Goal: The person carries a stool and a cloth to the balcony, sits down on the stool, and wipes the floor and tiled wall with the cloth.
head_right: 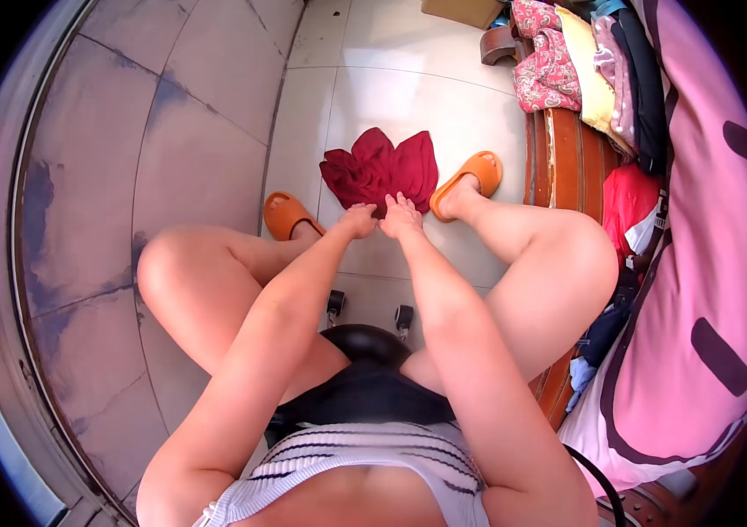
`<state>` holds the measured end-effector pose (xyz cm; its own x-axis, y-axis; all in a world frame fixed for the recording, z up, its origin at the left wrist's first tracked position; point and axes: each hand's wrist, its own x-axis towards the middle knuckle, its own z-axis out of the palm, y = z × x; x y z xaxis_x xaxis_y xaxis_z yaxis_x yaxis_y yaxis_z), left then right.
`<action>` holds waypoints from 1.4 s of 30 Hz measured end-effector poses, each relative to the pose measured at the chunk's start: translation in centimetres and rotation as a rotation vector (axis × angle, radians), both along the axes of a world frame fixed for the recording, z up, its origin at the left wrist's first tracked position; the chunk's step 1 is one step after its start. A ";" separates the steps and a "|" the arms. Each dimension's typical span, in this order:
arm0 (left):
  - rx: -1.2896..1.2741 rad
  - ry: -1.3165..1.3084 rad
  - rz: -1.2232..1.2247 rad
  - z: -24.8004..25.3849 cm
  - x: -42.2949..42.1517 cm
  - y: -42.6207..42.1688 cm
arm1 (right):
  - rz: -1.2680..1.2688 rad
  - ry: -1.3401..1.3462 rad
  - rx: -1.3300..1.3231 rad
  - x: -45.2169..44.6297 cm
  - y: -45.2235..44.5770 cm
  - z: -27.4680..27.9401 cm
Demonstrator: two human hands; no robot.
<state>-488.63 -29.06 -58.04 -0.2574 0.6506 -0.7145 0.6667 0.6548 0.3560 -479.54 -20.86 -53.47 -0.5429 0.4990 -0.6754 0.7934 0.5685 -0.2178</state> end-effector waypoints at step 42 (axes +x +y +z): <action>0.503 -0.179 -0.211 -3.9 -4.0 29.2 | -0.521 -0.010 0.385 -1.5 37.7 -9.6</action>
<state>-492.60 0.16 -61.95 0.0111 0.9459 -0.3242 0.6652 0.2351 0.7086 -481.08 16.88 -63.05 -0.1587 0.9032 -0.3987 0.9873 0.1441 -0.0666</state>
